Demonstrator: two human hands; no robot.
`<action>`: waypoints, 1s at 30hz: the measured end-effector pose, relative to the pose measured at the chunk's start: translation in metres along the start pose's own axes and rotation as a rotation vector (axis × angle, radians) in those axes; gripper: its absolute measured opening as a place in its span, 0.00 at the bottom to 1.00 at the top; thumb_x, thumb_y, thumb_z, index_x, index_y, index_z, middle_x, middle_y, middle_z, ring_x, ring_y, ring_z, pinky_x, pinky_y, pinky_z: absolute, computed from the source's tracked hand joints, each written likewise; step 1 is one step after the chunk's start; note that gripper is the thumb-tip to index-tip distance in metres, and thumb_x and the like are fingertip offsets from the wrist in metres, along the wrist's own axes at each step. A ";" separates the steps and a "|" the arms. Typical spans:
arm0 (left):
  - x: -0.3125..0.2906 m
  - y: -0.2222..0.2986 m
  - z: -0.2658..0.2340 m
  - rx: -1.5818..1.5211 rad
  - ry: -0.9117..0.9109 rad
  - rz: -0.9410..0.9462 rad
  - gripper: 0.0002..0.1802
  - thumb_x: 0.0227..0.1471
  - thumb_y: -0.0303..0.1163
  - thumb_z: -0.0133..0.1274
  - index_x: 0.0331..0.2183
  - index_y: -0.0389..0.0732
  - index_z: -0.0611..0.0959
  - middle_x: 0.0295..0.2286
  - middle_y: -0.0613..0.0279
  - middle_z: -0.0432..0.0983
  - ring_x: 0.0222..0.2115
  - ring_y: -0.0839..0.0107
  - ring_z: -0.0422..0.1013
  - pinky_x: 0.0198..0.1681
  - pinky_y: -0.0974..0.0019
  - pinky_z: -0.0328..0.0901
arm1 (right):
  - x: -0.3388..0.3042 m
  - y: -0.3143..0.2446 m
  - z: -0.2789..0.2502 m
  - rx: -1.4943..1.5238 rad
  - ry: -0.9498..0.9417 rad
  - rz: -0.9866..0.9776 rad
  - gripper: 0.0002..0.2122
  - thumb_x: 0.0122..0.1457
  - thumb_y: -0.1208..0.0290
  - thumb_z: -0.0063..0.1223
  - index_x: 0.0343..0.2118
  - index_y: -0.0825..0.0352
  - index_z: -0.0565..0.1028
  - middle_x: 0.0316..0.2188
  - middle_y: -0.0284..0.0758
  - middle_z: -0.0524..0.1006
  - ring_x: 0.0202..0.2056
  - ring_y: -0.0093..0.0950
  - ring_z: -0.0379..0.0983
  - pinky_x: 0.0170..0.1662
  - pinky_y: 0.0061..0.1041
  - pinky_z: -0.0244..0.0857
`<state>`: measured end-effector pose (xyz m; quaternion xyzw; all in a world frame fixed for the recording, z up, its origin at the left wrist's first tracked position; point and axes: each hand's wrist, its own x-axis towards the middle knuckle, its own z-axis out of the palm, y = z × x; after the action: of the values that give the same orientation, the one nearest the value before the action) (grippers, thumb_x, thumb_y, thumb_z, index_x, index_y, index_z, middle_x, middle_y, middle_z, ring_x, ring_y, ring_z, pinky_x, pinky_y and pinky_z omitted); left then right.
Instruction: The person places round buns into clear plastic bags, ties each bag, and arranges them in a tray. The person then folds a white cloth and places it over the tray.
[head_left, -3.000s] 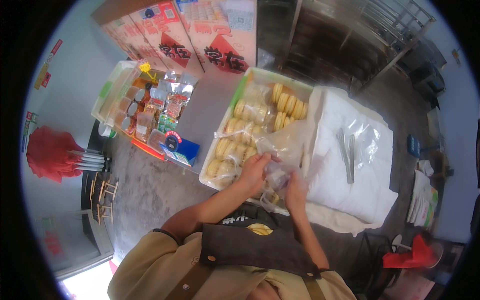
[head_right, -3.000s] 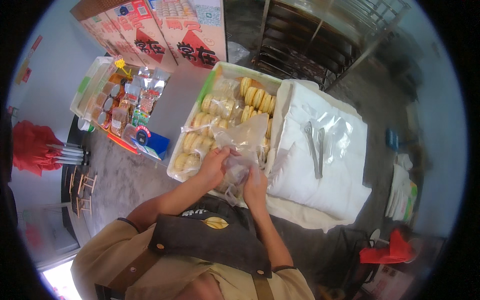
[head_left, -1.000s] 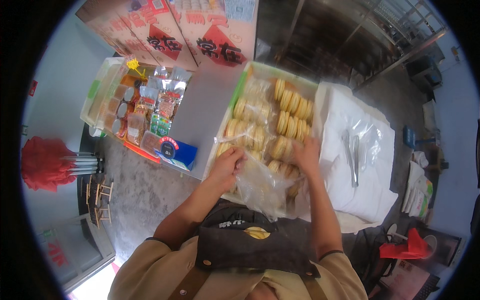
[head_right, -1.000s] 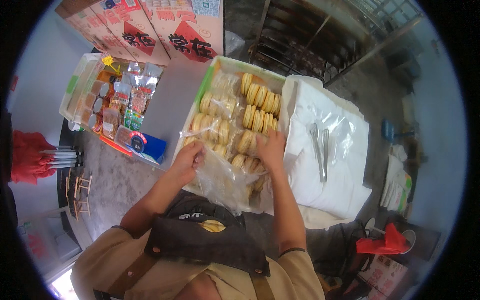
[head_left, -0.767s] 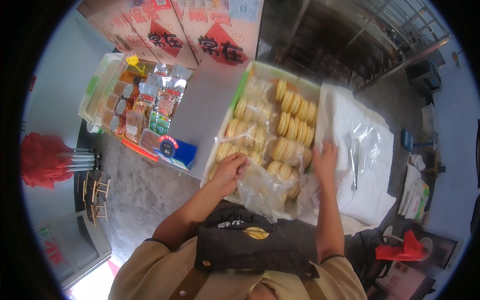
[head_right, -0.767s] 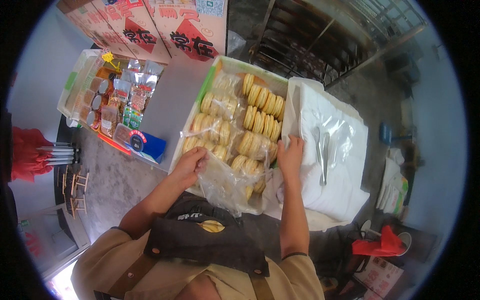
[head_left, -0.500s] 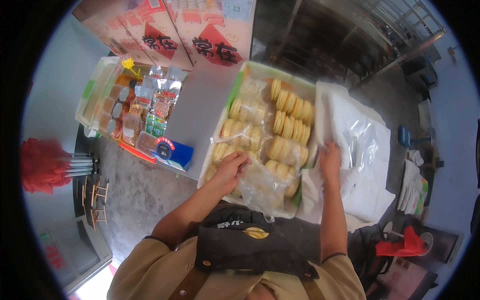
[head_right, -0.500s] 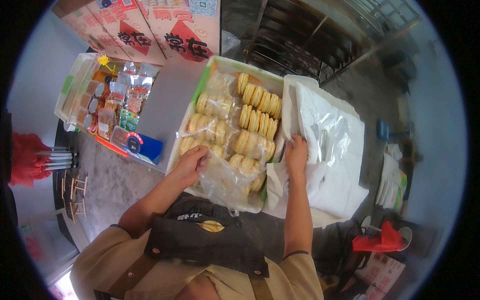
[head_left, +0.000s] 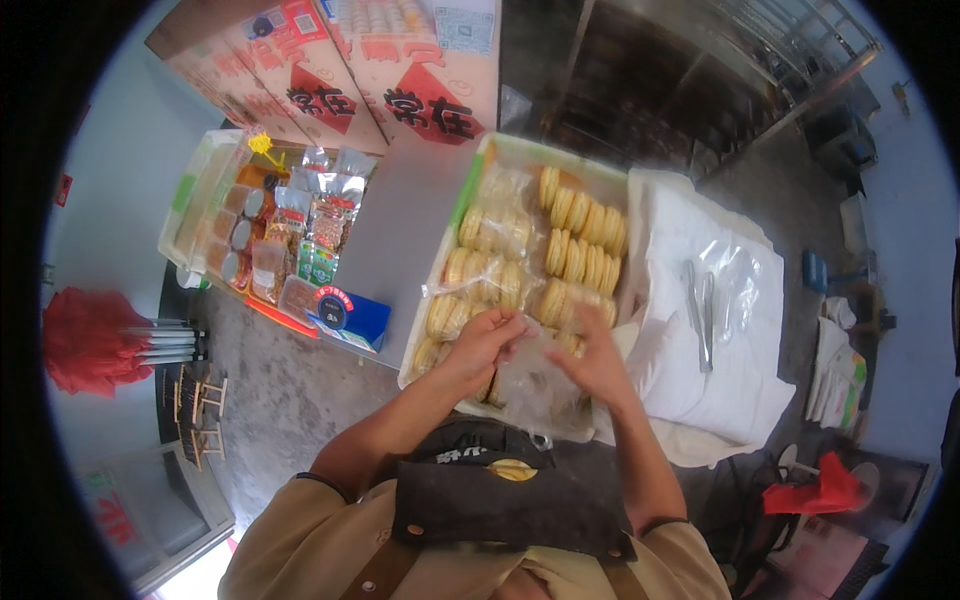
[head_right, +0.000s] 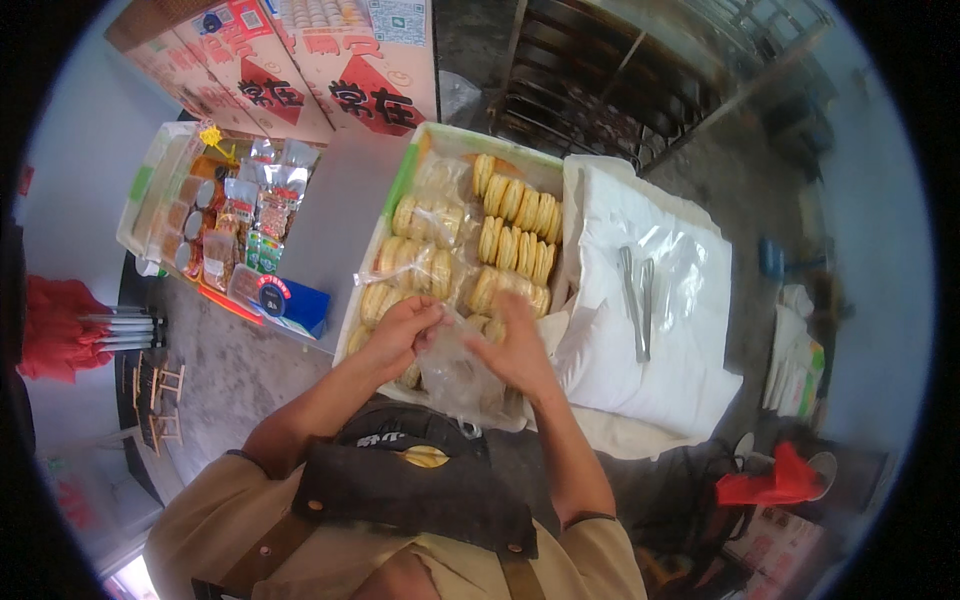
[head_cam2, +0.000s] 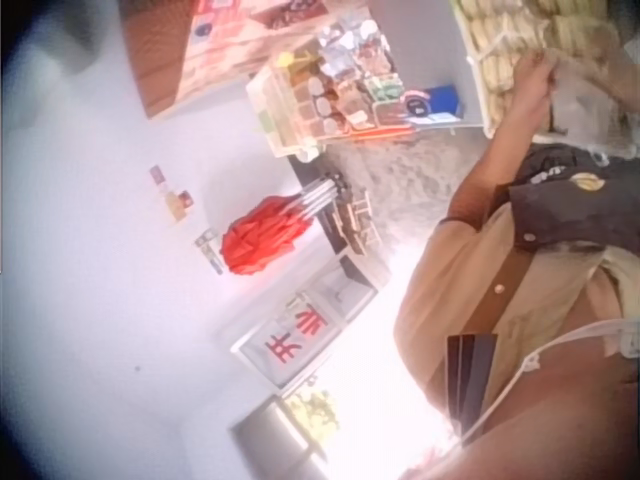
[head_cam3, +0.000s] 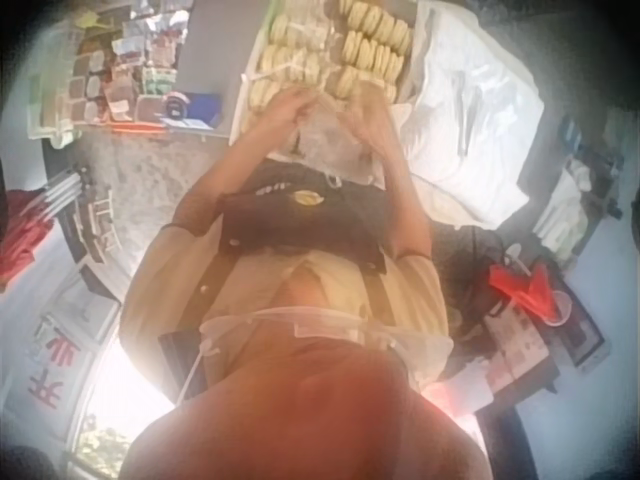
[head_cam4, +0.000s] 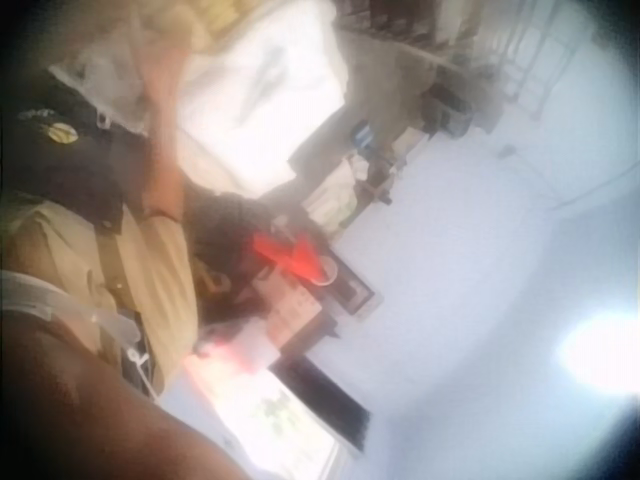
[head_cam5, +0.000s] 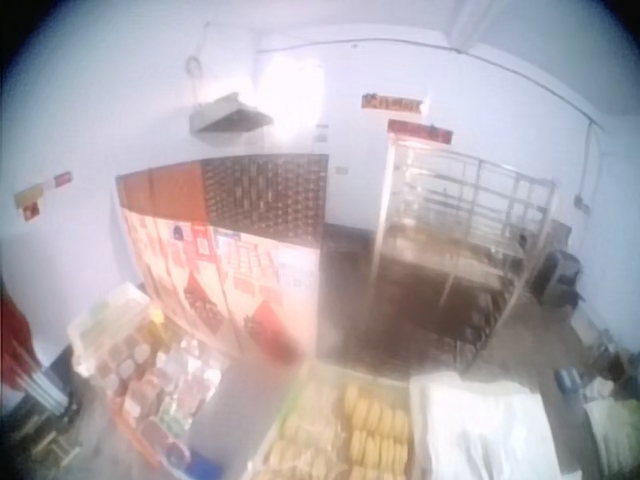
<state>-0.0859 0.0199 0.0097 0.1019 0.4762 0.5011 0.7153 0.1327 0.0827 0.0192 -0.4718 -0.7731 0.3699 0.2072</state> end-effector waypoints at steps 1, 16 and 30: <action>0.000 0.004 0.004 0.030 -0.016 0.022 0.06 0.65 0.31 0.56 0.42 0.42 0.78 0.33 0.66 0.80 0.26 0.83 0.68 0.26 0.76 0.60 | -0.003 -0.011 0.000 -0.034 -0.100 0.070 0.28 0.55 0.65 0.65 0.57 0.73 0.73 0.56 0.54 0.72 0.57 0.50 0.70 0.62 0.42 0.63; 0.038 -0.041 -0.066 -0.477 -0.006 -0.409 0.11 0.63 0.29 0.51 0.44 0.34 0.80 0.40 0.56 0.80 0.39 0.63 0.78 0.41 0.61 0.75 | -0.037 0.067 0.026 2.454 0.047 0.282 0.16 0.70 0.70 0.44 0.55 0.73 0.74 0.51 0.41 0.79 0.52 0.39 0.76 0.58 0.40 0.69; 0.190 -0.022 0.018 -0.810 0.358 0.146 0.20 0.63 0.36 0.47 0.51 0.34 0.77 0.46 0.52 0.76 0.47 0.57 0.72 0.56 0.54 0.68 | 0.093 0.127 0.048 0.790 0.593 0.524 0.25 0.55 0.77 0.45 0.57 0.76 0.70 0.56 0.51 0.74 0.59 0.43 0.70 0.64 0.36 0.60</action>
<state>-0.0495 0.1701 -0.1050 -0.2413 0.3492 0.7062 0.5666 0.1297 0.1825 -0.1116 -0.6186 -0.3413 0.5218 0.4781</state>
